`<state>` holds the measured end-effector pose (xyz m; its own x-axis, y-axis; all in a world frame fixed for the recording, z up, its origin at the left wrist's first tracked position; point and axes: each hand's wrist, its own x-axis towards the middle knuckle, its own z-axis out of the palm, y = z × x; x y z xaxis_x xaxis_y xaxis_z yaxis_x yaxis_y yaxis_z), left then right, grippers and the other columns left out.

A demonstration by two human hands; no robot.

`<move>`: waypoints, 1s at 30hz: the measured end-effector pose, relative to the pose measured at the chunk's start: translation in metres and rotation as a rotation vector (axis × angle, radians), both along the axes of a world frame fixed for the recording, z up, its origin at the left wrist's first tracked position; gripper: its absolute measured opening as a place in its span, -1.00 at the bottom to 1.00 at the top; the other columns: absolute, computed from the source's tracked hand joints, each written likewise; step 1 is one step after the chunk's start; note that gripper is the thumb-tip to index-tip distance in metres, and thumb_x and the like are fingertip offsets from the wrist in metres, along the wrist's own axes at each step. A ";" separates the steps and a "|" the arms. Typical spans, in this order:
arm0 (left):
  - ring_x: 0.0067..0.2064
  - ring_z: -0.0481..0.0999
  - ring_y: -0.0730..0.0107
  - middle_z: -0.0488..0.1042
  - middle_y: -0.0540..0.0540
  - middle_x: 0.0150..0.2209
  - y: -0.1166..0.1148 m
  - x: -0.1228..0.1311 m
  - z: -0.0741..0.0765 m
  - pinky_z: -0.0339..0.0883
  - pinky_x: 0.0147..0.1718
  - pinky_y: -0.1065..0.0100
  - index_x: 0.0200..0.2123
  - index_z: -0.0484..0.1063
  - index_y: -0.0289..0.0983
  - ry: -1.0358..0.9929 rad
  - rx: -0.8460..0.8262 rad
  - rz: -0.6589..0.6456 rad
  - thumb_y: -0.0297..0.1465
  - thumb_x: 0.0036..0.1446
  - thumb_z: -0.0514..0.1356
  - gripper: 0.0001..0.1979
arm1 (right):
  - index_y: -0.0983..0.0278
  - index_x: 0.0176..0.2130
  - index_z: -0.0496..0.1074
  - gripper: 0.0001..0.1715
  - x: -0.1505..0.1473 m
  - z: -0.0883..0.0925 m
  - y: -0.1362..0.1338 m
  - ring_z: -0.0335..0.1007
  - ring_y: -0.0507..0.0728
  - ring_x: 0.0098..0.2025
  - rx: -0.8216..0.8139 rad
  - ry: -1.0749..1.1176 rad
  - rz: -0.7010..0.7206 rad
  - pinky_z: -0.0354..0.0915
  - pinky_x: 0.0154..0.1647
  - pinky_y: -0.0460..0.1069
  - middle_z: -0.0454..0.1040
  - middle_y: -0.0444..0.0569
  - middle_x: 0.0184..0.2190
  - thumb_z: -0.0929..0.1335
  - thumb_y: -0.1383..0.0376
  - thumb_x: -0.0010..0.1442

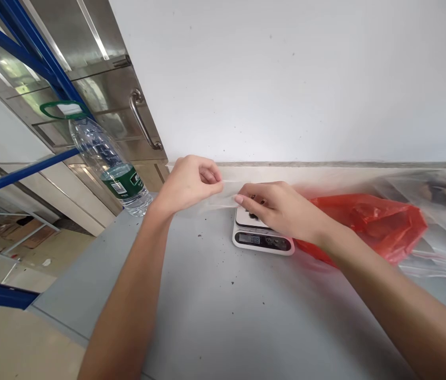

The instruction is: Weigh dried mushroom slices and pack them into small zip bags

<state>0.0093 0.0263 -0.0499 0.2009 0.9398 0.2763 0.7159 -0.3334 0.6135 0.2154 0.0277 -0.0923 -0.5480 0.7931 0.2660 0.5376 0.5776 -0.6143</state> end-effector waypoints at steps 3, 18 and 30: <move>-0.35 0.59 0.30 0.59 -0.04 -0.43 -0.001 0.002 -0.001 0.46 -0.30 0.32 -0.44 0.52 -0.27 -0.021 0.037 -0.050 -0.37 0.04 0.31 -0.91 | 0.19 -0.54 0.28 -0.61 -0.003 -0.001 0.000 0.15 0.04 -0.56 -0.052 0.063 -0.163 0.10 -0.49 -0.02 0.38 -0.13 -0.61 0.25 0.17 0.30; 0.52 0.04 -0.18 0.04 -0.21 0.53 0.002 0.009 -0.011 0.03 0.45 -0.01 0.50 0.05 -0.18 0.247 -0.158 -0.401 0.08 -0.15 0.48 0.23 | 0.22 -0.54 0.41 -0.62 0.000 0.000 0.000 0.30 0.06 -0.56 -0.118 0.334 -0.227 0.18 -0.49 -0.01 0.42 -0.14 -0.60 0.54 0.04 -0.08; 0.41 0.28 -0.15 0.24 -0.23 0.45 0.011 -0.013 -0.013 0.25 0.33 0.06 0.41 0.20 -0.21 0.369 -0.253 -0.170 0.16 0.00 0.32 0.01 | 0.22 0.10 0.43 -0.47 0.016 0.022 0.018 0.58 0.28 -0.16 -0.158 -0.237 -0.541 0.39 -0.26 0.05 0.64 0.10 -0.14 0.38 -0.04 0.30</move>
